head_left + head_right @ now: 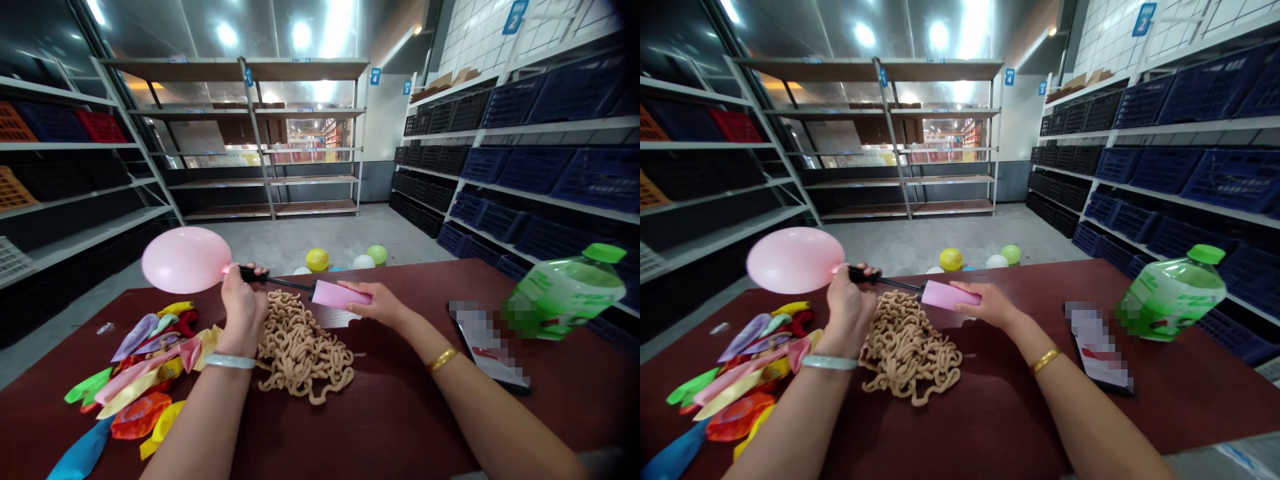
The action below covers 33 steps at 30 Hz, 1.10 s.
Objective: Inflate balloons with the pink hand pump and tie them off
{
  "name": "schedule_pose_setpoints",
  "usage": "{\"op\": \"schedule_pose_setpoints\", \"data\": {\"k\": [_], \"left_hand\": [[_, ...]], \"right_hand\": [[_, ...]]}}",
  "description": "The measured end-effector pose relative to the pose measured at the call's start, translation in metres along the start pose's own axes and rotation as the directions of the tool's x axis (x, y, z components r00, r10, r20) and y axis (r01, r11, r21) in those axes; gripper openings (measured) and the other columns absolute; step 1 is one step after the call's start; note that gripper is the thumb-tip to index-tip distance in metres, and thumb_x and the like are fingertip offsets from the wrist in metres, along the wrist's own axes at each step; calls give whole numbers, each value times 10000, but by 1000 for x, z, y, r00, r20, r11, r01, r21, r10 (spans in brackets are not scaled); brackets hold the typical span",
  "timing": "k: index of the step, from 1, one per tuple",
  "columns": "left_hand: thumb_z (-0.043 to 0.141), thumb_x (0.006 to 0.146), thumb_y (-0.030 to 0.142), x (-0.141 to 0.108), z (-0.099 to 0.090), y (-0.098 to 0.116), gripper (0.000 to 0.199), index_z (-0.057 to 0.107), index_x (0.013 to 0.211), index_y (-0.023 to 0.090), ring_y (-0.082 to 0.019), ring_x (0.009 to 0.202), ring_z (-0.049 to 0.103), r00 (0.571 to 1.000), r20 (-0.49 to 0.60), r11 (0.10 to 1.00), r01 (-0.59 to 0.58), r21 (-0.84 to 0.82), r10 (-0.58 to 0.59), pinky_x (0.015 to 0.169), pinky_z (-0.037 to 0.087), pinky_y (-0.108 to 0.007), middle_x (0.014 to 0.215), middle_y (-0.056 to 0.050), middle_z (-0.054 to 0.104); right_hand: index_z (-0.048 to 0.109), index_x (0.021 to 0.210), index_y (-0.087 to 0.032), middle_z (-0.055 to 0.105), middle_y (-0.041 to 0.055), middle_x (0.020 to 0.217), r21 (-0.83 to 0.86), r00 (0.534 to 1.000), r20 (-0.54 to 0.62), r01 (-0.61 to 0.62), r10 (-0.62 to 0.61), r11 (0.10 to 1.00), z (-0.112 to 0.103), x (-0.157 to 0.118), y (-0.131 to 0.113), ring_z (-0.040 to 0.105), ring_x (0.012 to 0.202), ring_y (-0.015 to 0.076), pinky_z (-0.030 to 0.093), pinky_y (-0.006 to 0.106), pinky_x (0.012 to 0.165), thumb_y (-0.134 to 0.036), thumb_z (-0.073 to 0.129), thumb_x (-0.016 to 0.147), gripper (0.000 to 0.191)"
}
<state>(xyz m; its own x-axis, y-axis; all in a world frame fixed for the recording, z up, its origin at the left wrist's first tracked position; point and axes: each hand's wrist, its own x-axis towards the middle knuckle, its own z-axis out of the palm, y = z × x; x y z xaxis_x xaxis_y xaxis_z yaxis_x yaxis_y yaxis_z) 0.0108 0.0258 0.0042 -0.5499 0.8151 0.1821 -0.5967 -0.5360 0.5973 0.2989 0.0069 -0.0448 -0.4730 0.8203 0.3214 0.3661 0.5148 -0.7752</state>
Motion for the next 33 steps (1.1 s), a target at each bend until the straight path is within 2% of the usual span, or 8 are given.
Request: {"op": "schedule_pose_setpoints", "data": {"k": [9,13,16,18,21,24,29,33], "left_hand": [[696,782,272,-57,26,-38,277,431,842,218,-110,580,552,985,111,991,132,-15,-129,659,478,-279,706,28,568],[669,788,258,-33,17,-22,253,423,829,213,-124,572,564,992,42,993,115,23,-116,651,486,-300,690,22,569],[609,808,228,-4,4,-1,193,417,830,218,-126,543,545,999,-26,998,40,39,-39,624,483,-308,666,27,556],[588,804,212,10,-5,11,180,410,826,221,-124,528,531,997,-76,999,-1,47,4,607,477,-305,652,32,547],[617,784,229,19,-11,18,220,401,820,225,-118,530,525,996,-77,998,-38,56,42,606,475,-301,657,39,540],[623,781,237,12,-8,8,223,404,824,225,-111,532,514,997,-66,999,-26,29,28,617,477,-301,663,41,538],[634,787,217,-24,10,-28,232,407,836,222,-108,554,526,995,18,995,101,-28,-100,643,480,-290,677,39,550],[675,786,259,-53,23,-43,275,409,842,220,-102,563,539,987,87,990,137,-25,-134,637,470,-257,693,32,560]], "right_hand": [[529,1428,-259,594,60,1398,17,999,-41,19,-18,1000,19,-1,-16,590,1238,291,426,478,1086,-446,689,843,635],[539,1421,-240,619,73,1367,63,1000,10,-21,21,998,13,1,-9,624,1165,292,476,471,1029,-467,701,826,657],[527,1433,-262,672,75,1274,107,991,76,-120,112,987,6,2,-2,698,844,224,586,392,766,-463,704,816,672],[497,1456,-274,723,63,1120,143,974,133,-200,182,969,1,1,2,639,604,146,556,304,566,-445,688,828,678],[491,1464,-255,734,30,886,155,961,171,-243,216,958,-6,-1,5,556,494,100,489,238,481,-412,684,832,679],[506,1455,-231,736,36,861,137,965,163,-230,207,963,-10,-1,5,594,544,127,513,259,526,-424,679,832,675],[580,1391,-220,686,88,1236,113,993,55,-114,109,987,3,0,-2,649,1027,274,537,406,883,-440,708,807,638],[537,1429,-259,688,72,1224,182,991,28,-132,130,974,19,-1,-9,657,1012,267,552,403,851,-431,697,819,653]]}}
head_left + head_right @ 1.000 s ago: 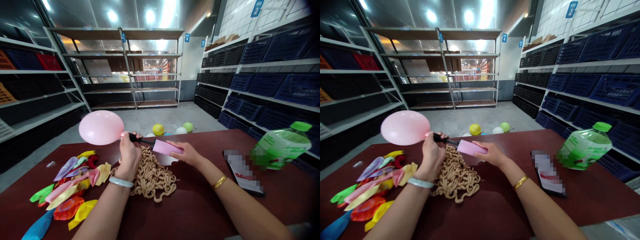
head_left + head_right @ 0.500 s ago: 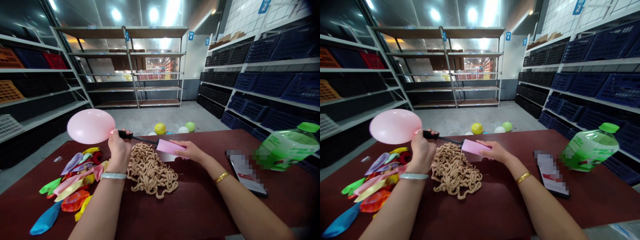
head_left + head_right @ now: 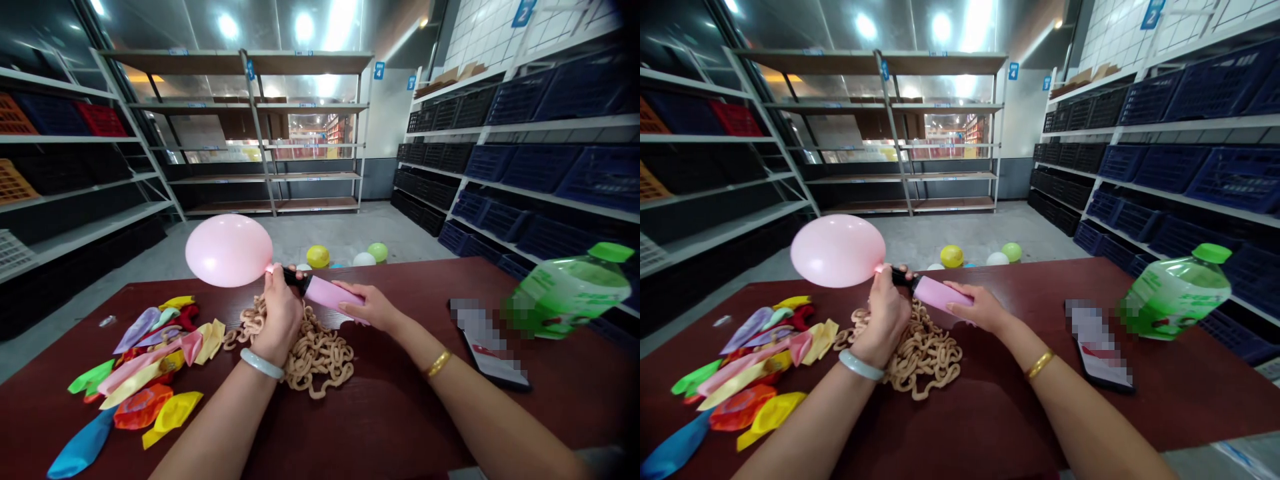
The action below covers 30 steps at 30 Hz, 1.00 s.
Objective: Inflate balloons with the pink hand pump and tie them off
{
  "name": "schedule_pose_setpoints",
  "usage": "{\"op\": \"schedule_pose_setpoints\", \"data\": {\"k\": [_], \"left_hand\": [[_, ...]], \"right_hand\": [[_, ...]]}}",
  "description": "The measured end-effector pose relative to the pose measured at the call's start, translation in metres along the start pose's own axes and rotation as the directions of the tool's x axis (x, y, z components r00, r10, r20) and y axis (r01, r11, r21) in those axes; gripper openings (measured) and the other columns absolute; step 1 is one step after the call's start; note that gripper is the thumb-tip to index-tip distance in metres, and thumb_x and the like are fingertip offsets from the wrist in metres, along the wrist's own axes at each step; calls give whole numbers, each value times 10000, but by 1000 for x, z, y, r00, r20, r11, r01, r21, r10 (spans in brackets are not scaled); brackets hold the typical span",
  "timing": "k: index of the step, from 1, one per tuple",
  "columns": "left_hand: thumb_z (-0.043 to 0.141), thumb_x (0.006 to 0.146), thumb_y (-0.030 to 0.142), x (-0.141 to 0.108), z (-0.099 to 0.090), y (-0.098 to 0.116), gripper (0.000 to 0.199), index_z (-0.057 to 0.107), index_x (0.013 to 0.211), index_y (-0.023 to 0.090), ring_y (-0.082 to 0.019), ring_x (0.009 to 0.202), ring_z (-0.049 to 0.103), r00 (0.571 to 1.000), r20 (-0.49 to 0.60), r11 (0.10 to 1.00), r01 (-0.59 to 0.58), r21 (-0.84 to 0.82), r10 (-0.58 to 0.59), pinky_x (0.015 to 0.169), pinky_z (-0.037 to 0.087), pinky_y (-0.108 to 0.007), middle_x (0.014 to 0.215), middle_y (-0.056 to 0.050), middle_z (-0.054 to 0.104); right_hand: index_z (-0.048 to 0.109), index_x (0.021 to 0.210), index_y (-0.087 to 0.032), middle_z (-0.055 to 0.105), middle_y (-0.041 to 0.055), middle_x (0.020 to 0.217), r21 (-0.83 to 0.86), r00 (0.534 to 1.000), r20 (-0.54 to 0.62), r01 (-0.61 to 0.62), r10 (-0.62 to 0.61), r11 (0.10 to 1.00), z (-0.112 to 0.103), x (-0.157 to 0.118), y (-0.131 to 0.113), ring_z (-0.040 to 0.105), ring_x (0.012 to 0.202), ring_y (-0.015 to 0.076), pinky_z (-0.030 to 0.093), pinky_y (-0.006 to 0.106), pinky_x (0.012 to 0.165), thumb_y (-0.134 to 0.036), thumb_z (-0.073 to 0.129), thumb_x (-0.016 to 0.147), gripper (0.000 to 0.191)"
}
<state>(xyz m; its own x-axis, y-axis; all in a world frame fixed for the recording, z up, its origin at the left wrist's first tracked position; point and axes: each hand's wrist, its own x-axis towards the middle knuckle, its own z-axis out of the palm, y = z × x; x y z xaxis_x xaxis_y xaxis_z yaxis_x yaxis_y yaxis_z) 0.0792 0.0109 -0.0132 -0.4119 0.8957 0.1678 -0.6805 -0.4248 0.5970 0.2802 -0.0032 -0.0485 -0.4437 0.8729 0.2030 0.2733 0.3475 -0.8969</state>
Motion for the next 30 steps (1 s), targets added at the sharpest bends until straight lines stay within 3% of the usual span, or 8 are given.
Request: {"op": "schedule_pose_setpoints", "data": {"k": [4,8,13,18,21,24,27,30], "left_hand": [[664,792,260,-1,3,11,252,422,845,214,-112,566,554,1000,2,999,-5,43,5,636,481,-272,705,24,567],[595,800,196,24,-9,47,173,424,821,215,-118,544,533,992,-49,991,-110,75,114,608,480,-286,667,27,545],[565,776,180,53,-29,81,148,428,818,217,-118,518,504,961,-175,973,-192,131,214,598,490,-305,637,36,522],[592,780,217,45,-25,56,193,404,823,225,-104,524,494,974,-161,986,-149,75,160,580,462,-273,662,36,532],[605,789,231,24,-13,28,206,406,838,225,-99,538,501,992,-93,996,-82,45,86,619,476,-279,667,41,532],[636,797,260,4,-3,8,249,392,835,228,-103,541,514,998,-47,999,-26,40,28,608,468,-269,675,38,545],[666,788,271,-5,1,4,273,402,839,224,-103,544,523,1000,-26,999,-8,38,9,609,466,-265,690,34,557],[661,786,261,1,0,14,255,414,834,218,-112,548,539,1000,-23,998,-8,61,9,616,475,-277,697,23,570]], "right_hand": [[527,1437,-269,698,82,1181,85,999,38,-33,30,996,3,0,-3,673,842,213,568,337,705,-428,701,816,665],[486,1466,-255,725,66,1001,184,985,139,-127,102,975,-8,1,0,582,531,104,494,244,492,-432,712,810,716],[491,1462,-236,706,25,823,177,967,210,-183,144,967,-25,2,7,584,488,101,462,215,451,-398,710,809,707],[541,1424,-207,718,53,910,147,977,156,-172,149,974,-27,2,3,561,481,91,463,221,435,-418,713,800,681],[552,1415,-216,710,82,1059,147,983,124,-156,138,977,-16,0,-4,560,500,83,457,215,431,-416,721,790,678],[508,1451,-229,717,72,998,173,983,111,-162,145,971,-2,0,-8,560,486,88,449,214,419,-430,703,808,702],[469,1479,-225,716,68,941,201,983,111,-167,147,965,5,-1,-11,548,467,85,448,216,411,-425,697,820,726],[477,1472,-238,704,96,1077,222,982,127,-162,136,961,2,0,-13,559,482,77,456,216,417,-416,710,813,721]]}}
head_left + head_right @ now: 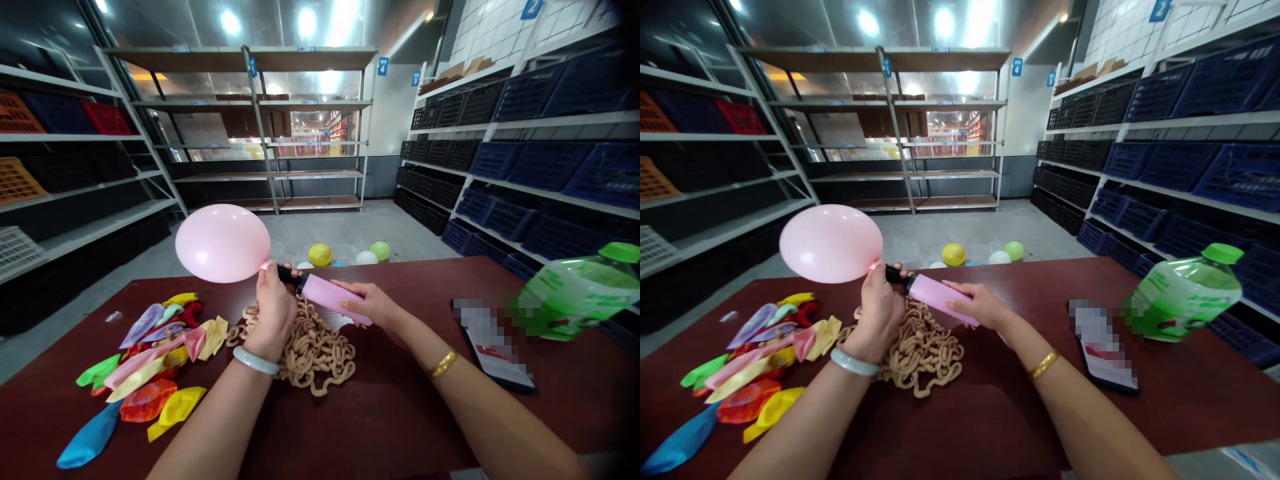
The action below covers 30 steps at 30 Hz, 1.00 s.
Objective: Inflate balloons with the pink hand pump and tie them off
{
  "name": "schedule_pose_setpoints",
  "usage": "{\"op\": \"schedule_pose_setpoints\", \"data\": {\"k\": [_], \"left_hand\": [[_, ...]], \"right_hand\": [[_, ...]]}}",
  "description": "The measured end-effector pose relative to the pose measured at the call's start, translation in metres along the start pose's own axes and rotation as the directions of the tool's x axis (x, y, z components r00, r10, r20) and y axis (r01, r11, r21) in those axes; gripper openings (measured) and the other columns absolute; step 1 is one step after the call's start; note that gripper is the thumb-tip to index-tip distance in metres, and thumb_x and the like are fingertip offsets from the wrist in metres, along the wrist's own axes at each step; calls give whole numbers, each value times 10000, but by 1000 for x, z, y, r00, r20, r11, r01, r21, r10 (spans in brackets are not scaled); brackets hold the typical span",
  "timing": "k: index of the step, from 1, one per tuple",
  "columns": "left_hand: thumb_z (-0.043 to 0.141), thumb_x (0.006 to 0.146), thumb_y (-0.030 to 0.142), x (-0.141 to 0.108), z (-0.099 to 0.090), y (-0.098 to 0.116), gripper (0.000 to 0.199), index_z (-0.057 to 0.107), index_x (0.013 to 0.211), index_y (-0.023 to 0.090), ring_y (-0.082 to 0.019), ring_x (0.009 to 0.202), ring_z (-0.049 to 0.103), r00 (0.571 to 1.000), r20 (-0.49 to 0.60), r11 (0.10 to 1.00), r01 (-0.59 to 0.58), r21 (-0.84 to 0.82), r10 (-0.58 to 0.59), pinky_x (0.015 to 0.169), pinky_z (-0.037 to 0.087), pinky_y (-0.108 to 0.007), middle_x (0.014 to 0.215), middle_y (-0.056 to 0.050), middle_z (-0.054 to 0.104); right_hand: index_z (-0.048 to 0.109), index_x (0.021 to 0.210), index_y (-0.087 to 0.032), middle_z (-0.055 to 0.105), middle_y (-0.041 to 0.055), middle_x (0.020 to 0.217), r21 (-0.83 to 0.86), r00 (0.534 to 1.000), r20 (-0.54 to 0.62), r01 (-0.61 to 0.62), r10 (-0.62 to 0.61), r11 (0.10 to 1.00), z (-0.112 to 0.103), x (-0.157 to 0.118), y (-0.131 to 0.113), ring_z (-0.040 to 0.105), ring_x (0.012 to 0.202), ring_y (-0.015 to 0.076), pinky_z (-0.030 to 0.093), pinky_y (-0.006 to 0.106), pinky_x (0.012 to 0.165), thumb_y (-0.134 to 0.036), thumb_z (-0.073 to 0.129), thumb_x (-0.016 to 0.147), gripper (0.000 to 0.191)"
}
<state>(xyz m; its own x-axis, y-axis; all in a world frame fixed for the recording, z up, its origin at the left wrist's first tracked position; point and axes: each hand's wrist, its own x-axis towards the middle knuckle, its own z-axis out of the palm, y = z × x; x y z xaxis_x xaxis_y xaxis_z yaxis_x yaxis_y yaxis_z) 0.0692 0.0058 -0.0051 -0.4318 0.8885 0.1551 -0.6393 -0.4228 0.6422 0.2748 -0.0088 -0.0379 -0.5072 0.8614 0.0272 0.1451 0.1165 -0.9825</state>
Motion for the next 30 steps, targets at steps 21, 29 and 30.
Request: {"op": "schedule_pose_setpoints", "data": {"k": [21,29,30], "left_hand": [[674,808,292,2,-2,-1,270,417,859,227,-111,577,539,1000,17,999,-26,-45,27,637,475,-276,716,24,561],[649,809,291,2,-1,3,258,402,839,224,-121,550,550,1000,-23,1000,-17,11,17,624,480,-290,688,25,566],[638,807,276,9,-5,9,244,401,835,223,-122,545,551,999,-43,999,-32,18,32,620,478,-290,678,27,561]], "right_hand": [[483,1468,-212,693,26,771,26,999,21,-40,39,999,-16,0,8,586,464,109,435,199,385,-408,701,819,712],[451,1488,-247,702,22,793,38,997,68,-47,44,998,-15,1,7,590,477,105,454,207,418,-412,696,835,716],[447,1490,-244,702,24,797,26,995,84,-50,48,998,-19,0,7,595,482,108,457,209,421,-414,694,837,719]]}}
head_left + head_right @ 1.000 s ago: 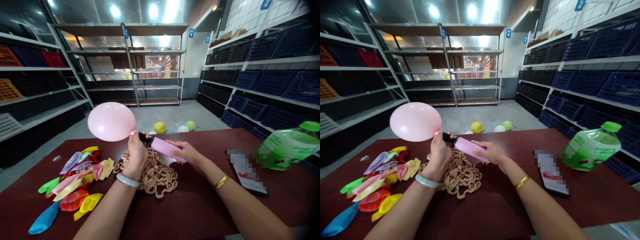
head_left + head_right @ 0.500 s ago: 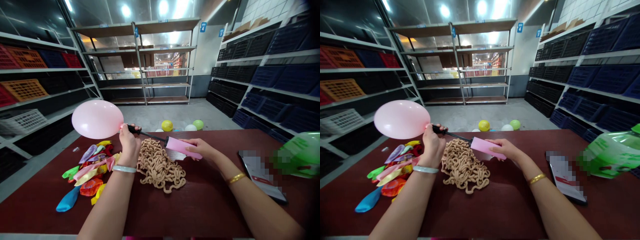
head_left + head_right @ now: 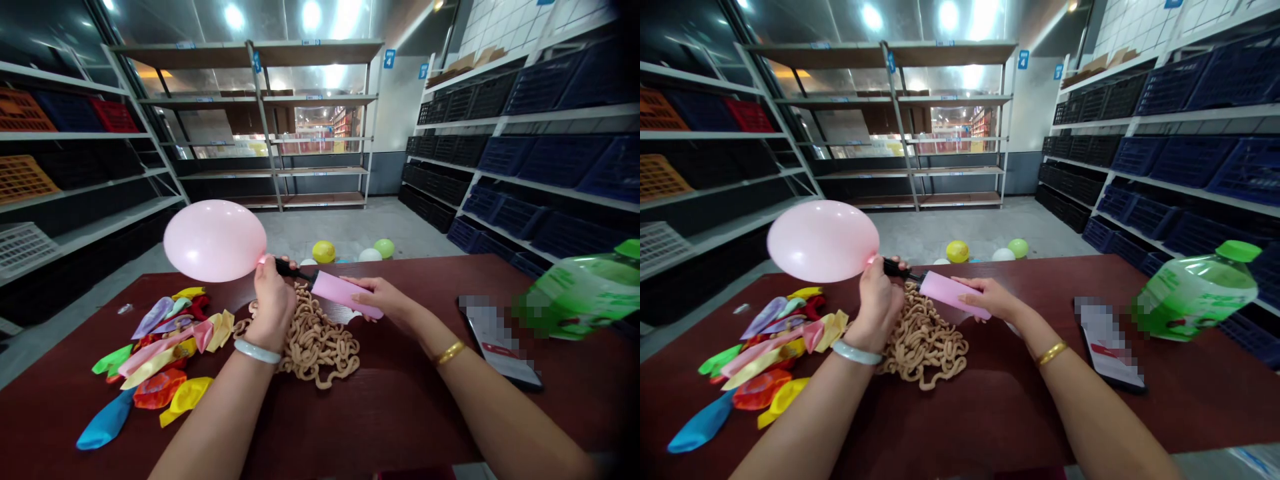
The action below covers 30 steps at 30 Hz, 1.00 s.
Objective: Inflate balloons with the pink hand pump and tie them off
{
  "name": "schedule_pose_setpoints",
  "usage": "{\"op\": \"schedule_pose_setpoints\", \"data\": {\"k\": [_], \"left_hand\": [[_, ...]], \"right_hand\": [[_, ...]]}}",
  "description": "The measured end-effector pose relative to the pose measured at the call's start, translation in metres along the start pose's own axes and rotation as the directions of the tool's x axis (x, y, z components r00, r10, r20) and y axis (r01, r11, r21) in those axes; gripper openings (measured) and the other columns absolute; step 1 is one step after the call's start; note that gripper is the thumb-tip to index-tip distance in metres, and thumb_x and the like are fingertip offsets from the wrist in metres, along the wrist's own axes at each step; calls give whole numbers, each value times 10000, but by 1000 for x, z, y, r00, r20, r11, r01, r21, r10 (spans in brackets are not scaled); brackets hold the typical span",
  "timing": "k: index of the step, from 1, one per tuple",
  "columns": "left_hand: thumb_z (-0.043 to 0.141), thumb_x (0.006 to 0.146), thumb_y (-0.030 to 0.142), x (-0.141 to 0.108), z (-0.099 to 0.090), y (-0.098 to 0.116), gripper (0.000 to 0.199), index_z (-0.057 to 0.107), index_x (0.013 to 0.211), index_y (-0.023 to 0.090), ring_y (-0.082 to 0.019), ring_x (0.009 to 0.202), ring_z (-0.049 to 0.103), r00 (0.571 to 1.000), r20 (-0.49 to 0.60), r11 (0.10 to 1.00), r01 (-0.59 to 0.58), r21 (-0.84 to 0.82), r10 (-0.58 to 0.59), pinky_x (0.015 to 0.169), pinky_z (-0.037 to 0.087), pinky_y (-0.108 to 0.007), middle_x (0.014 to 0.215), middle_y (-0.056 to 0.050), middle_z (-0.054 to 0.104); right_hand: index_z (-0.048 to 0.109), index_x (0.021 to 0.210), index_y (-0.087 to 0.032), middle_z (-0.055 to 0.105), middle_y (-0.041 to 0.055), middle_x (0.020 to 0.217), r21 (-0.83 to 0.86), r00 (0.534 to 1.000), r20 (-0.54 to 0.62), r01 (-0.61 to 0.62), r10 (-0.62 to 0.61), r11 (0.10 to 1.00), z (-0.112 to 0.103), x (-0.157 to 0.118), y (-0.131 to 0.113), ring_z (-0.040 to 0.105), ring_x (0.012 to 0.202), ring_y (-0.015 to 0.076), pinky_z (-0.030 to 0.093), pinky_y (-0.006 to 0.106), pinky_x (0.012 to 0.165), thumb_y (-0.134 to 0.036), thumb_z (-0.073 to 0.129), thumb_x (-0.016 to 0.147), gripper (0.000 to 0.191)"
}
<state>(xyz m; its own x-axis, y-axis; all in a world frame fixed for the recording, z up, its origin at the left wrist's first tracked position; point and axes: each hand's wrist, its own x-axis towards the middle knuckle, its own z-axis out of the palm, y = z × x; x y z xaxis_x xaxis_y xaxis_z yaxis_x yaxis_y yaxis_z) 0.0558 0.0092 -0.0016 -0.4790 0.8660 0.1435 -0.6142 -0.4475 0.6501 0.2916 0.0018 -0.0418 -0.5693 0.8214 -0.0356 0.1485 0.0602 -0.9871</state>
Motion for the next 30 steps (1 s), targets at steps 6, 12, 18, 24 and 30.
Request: {"op": "schedule_pose_setpoints", "data": {"k": [6,12,18,24,30], "left_hand": [[605,789,240,43,-26,38,212,397,832,226,-114,519,542,987,-99,992,-121,25,123,612,480,-292,661,43,540],[633,791,280,26,-17,17,264,377,840,238,-106,535,527,989,-57,990,-137,-31,135,618,480,-289,670,51,532],[676,811,329,-22,12,-18,313,380,854,237,-103,572,537,999,51,998,-5,-57,8,629,473,-267,707,37,549],[666,823,308,-16,10,-5,259,421,841,224,-120,583,561,996,88,999,-6,-32,9,654,498,-293,721,18,560],[544,814,161,26,-13,28,130,429,813,221,-135,549,538,995,-55,996,-88,-9,88,619,502,-315,664,18,533]], "right_hand": [[463,1480,-244,701,27,793,-58,998,37,-52,54,997,-24,-6,-1,586,494,104,449,203,431,-432,687,841,703],[517,1445,-219,697,28,789,-85,998,1,-59,59,995,-28,-10,-8,578,479,106,463,213,422,-423,699,819,683],[508,1449,-209,695,26,778,0,999,-51,9,-9,1000,0,-3,-4,581,469,108,444,207,401,-424,695,817,693],[559,1405,-188,681,24,785,-44,997,-34,72,-74,996,8,1,-10,550,482,95,451,218,428,-460,697,816,663],[661,1250,-158,678,21,779,-141,1000,-14,22,-24,990,-19,-3,-6,567,505,99,449,212,455,-480,710,798,557]]}}
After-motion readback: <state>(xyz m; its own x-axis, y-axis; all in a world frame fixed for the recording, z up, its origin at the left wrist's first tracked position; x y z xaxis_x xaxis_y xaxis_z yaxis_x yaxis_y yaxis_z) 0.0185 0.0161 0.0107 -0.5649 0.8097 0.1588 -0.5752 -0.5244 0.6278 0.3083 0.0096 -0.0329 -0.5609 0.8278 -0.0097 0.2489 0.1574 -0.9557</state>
